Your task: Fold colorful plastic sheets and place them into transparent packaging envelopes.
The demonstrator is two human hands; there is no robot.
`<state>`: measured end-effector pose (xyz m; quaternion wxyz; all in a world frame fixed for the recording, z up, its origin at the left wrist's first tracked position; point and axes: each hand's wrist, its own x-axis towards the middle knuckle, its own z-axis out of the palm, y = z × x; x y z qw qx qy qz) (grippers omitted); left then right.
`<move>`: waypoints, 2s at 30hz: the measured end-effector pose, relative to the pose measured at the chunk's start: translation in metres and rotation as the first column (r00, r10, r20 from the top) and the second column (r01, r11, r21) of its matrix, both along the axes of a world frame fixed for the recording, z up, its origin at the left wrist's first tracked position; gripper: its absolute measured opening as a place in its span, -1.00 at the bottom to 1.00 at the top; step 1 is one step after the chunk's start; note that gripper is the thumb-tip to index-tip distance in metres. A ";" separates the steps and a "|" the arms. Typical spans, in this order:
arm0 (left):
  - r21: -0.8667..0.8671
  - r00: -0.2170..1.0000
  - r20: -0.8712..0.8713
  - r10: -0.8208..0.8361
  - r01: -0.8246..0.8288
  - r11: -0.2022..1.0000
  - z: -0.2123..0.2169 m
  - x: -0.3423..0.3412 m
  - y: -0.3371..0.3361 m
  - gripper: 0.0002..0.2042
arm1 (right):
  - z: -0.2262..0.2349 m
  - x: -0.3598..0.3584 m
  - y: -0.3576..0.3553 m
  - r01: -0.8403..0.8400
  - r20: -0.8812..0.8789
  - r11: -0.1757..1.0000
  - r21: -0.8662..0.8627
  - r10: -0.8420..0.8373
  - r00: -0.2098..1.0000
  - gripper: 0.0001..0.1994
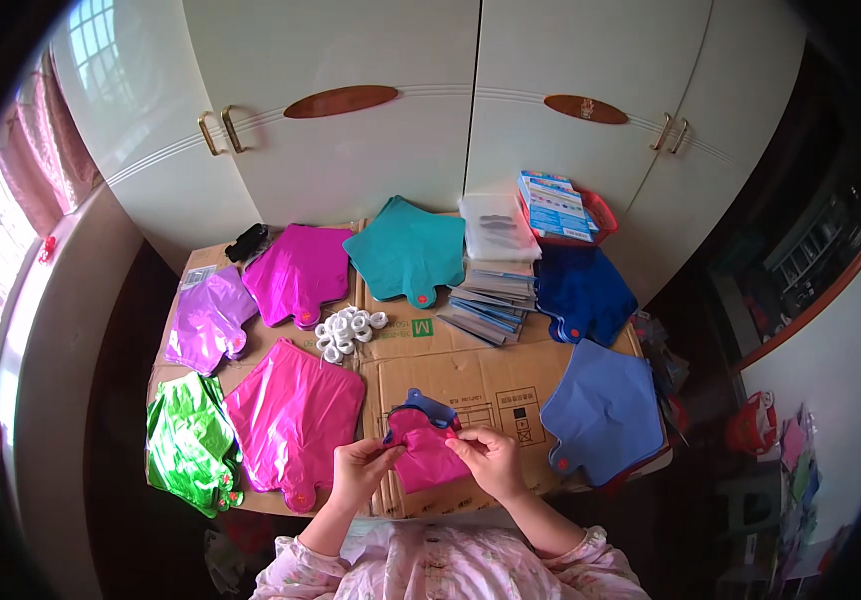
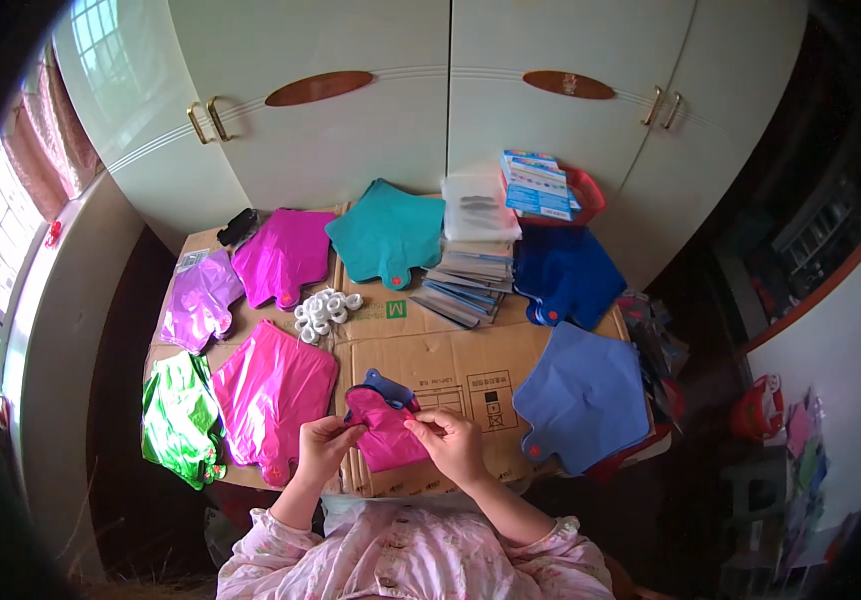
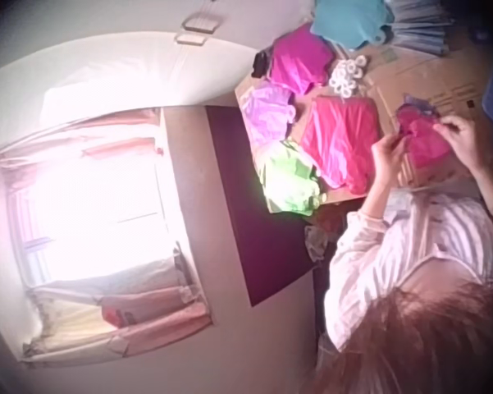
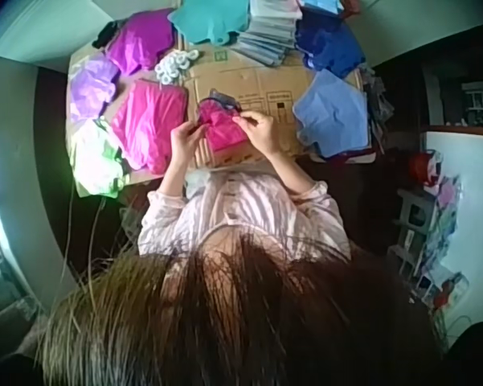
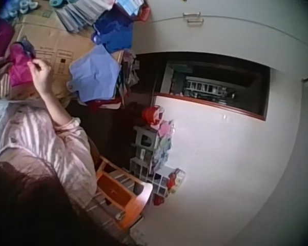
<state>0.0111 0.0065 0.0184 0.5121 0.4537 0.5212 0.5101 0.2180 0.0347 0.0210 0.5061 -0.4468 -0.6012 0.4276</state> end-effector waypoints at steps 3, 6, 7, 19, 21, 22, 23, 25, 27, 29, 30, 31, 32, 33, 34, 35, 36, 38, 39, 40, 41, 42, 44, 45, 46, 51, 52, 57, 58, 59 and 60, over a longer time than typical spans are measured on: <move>-0.010 1.000 0.026 -0.014 0.014 1.000 0.002 -0.001 0.002 -0.92 | 0.002 0.000 -0.002 -0.005 -0.024 0.998 -0.056 0.003 1.000 -0.91; -0.015 0.997 0.064 -0.039 0.040 0.999 0.002 -0.003 0.005 -0.91 | -0.003 0.000 0.001 -0.070 -0.193 0.990 -0.121 0.046 0.980 -0.85; -0.019 0.997 0.068 -0.044 0.045 0.999 0.000 -0.003 0.005 -0.91 | -0.004 -0.001 0.002 -0.101 -0.271 0.985 -0.138 0.060 0.961 -0.82; -0.150 0.981 0.050 -0.185 0.191 0.970 -0.014 0.008 0.020 -0.88 | 0.010 0.038 0.037 -0.296 0.032 0.884 -0.363 0.329 0.944 -0.82; -0.214 0.973 0.082 -0.215 0.228 0.950 -0.012 0.012 0.026 -0.87 | 0.003 0.041 0.042 -0.297 0.020 0.869 -0.396 0.332 0.943 -0.83; -0.236 0.976 0.103 -0.191 0.210 0.949 -0.010 0.013 0.030 -0.86 | -0.001 0.044 0.045 -0.306 0.025 0.858 -0.412 0.346 0.938 -0.85; -0.258 0.978 0.123 -0.166 0.193 0.947 -0.006 0.014 0.034 -0.86 | -0.004 0.046 0.048 -0.314 0.030 0.848 -0.427 0.360 0.932 -0.86; -0.299 0.984 0.044 -0.174 0.179 0.937 -0.004 0.012 0.039 -0.84 | -0.004 0.047 0.052 -0.339 0.008 0.819 -0.462 0.386 0.922 -0.87; -0.333 0.958 -0.149 -0.246 0.185 0.924 -0.010 0.006 0.046 -0.81 | -0.002 0.048 0.055 -0.368 -0.039 0.785 -0.498 0.404 0.914 -0.85; -0.219 0.882 -0.400 -0.249 0.172 0.960 -0.007 0.006 0.049 -0.81 | -0.003 0.048 0.061 -0.390 -0.017 0.760 -0.521 0.447 0.894 -0.87; -0.160 0.823 -0.517 -0.236 0.178 0.971 -0.005 0.007 0.051 -0.80 | -0.004 0.048 0.064 -0.399 -0.007 0.747 -0.532 0.468 0.884 -0.88; -0.131 0.803 -0.547 -0.238 0.199 0.971 0.000 0.009 0.053 -0.80 | -0.006 0.047 0.067 -0.387 -0.007 0.755 -0.530 0.452 0.892 -0.88; -0.102 0.781 -0.576 -0.239 0.222 0.970 0.006 0.011 0.055 -0.80 | -0.007 0.045 0.070 -0.374 -0.007 0.763 -0.528 0.437 0.900 -0.88; -0.073 0.761 -0.605 -0.235 0.241 0.968 0.009 0.011 0.055 -0.80 | -0.007 0.042 0.072 -0.364 -0.007 0.769 -0.525 0.424 0.906 -0.88; -0.043 0.761 -0.612 -0.216 0.240 0.970 0.007 0.011 0.055 -0.81 | -0.006 0.040 0.074 -0.351 0.052 0.776 -0.524 0.441 0.896 -0.88; -0.012 0.761 -0.619 -0.196 0.240 0.971 0.004 0.011 0.055 -0.82 | -0.004 0.038 0.077 -0.338 0.111 0.783 -0.522 0.455 0.883 -0.88; 0.015 0.759 -0.626 -0.177 0.239 0.971 0.001 0.011 0.054 -0.82 | -0.003 0.037 0.080 -0.326 0.166 0.789 -0.521 0.469 0.868 -0.87; 0.031 0.747 -0.641 -0.176 0.254 0.967 0.000 0.010 0.054 -0.84 | 0.003 0.036 0.081 -0.337 0.342 0.840 -0.424 0.494 0.799 -0.87; 0.040 0.742 -0.647 -0.176 0.263 0.964 -0.001 0.010 0.053 -0.84 | 0.005 0.037 0.081 -0.346 0.430 0.860 -0.374 0.491 0.757 -0.86; 0.068 0.739 -0.651 -0.175 0.286 0.956 -0.003 0.009 0.053 -0.84 | 0.001 0.038 0.081 -0.371 0.481 0.885 -0.280 0.464 0.744 -0.86; 0.095 0.736 -0.654 -0.174 0.308 0.947 -0.005 0.008 0.052 -0.83 | -0.006 0.040 0.080 -0.397 0.529 0.899 -0.184 0.431 0.731 -0.86; 0.121 0.733 -0.658 -0.172 0.328 0.937 -0.005 0.007 0.051 -0.82 | -0.009 0.040 0.079 -0.426 0.573 0.901 -0.089 0.396 0.718 -0.86; 0.187 0.652 -0.749 -0.118 0.379 0.906 0.001 0.010 0.046 -0.86 | -0.008 0.041 0.076 -0.461 0.602 0.887 -0.014 0.376 0.705 -0.90; 0.217 0.609 -0.789 -0.086 0.407 0.887 0.004 0.010 0.044 -0.88 | -0.007 0.041 0.075 -0.478 0.616 0.878 0.023 0.364 0.699 -0.91; 0.257 0.530 -0.847 -0.040 0.475 0.841 0.002 0.010 0.041 -0.88 | -0.007 0.041 0.073 -0.483 0.635 0.874 0.047 0.347 0.690 -0.92; 0.198 0.137 -0.980 0.145 0.747 0.634 0.005 0.016 0.026 -0.88 | -0.015 0.043 0.067 -0.517 0.752 0.836 0.181 0.221 0.621 -0.97; 0.184 0.091 -0.979 0.182 0.778 0.601 0.008 0.017 0.024 -0.88 | -0.015 0.043 0.067 -0.518 0.775 0.825 0.224 0.172 0.608 -0.98; 0.118 -0.004 -0.978 0.207 0.808 0.577 0.010 0.023 0.021 -0.89 | 0.004 0.029 0.056 -0.486 0.814 0.741 0.463 -0.138 0.565 -0.98; 0.127 0.003 -0.977 0.212 0.807 0.577 0.009 0.024 0.020 -0.89 | 0.008 0.027 0.049 -0.490 0.837 0.767 0.414 -0.108 0.537 -0.90; 0.132 0.001 -0.975 0.220 0.802 0.583 0.009 0.024 0.021 -0.89 | 0.006 0.024 0.046 -0.510 0.829 0.732 0.452 -0.134 0.543 -0.89; 0.136 0.000 -0.974 0.226 0.799 0.586 0.008 0.025 0.020 -0.88 | 0.004 0.022 0.042 -0.525 0.821 0.699 0.486 -0.159 0.548 -0.87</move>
